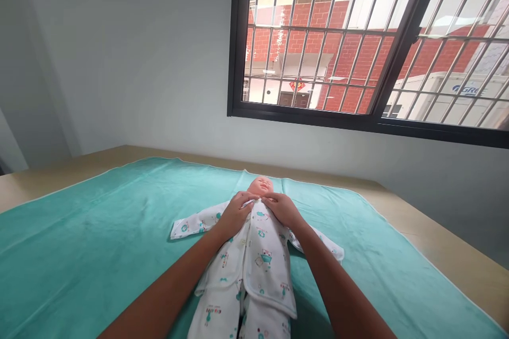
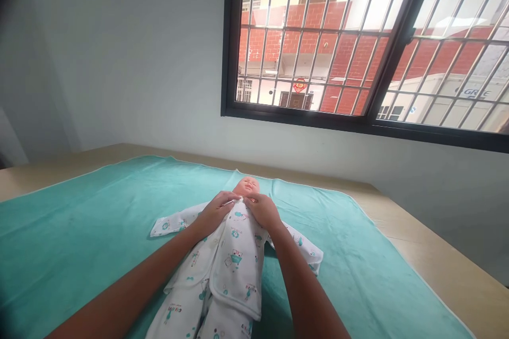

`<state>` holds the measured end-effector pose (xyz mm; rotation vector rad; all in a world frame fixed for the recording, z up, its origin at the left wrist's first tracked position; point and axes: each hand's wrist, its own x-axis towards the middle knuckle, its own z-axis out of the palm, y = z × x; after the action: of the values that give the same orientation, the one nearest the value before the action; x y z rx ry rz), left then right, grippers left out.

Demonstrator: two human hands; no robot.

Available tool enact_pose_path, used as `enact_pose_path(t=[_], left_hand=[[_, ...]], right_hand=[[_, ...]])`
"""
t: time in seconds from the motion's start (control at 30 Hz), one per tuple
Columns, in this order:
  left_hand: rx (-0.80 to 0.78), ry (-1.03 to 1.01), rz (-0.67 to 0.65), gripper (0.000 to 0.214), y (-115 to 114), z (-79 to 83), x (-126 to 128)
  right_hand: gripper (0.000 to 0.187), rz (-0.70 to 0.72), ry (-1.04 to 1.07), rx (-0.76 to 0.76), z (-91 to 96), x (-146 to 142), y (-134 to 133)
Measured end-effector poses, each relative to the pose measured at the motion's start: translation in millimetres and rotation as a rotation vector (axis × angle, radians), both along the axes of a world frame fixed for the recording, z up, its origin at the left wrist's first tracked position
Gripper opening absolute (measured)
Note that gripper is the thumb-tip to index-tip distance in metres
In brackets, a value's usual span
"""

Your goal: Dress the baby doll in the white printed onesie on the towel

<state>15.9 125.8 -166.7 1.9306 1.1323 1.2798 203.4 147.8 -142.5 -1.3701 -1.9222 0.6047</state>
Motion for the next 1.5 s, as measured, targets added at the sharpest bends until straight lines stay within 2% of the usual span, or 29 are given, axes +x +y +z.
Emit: enact_pose_path(t=[0.2, 0.47, 0.77, 0.9, 1.07, 1.17, 1.27, 1.37, 1.5], left_hand=[[0.031, 0.046, -0.007, 0.034, 1, -0.1, 0], [0.084, 0.128, 0.02, 0.036, 4, -7.9, 0], [0.027, 0.09, 0.002, 0.036, 5, -5.9, -3], [0.032, 0.061, 0.093, 0.032, 3, -4.9, 0], [0.057, -0.083, 0.213, 0.024, -7, -5.9, -3], [0.061, -0.069, 0.236, 0.018, -24, -7.1, -14], [0.063, -0.026, 0.155, 0.017, -42, -6.7, -24], [0.07, -0.029, 0.092, 0.018, -53, -4.5, -27], [0.119, -0.026, 0.068, 0.02, -56, -2.7, -23]], right_hand=[[0.026, -0.045, -0.075, 0.013, -0.3, -5, 3], [0.011, 0.087, -0.189, -0.059, 13.2, -1, 17], [0.015, -0.18, -0.223, 0.044, -7.1, -20, 17], [0.014, -0.24, -0.218, 0.049, -7.9, -22, 15], [0.013, -0.289, -0.209, 0.102, -1.9, -26, 1], [0.014, -0.218, -0.167, 0.221, 0.9, -27, -19], [0.018, -0.035, -0.089, 0.339, 0.1, -25, -43], [0.03, 0.095, -0.011, 0.265, -4.5, -19, -62], [0.042, 0.122, 0.007, 0.124, -12.0, -16, -72]])
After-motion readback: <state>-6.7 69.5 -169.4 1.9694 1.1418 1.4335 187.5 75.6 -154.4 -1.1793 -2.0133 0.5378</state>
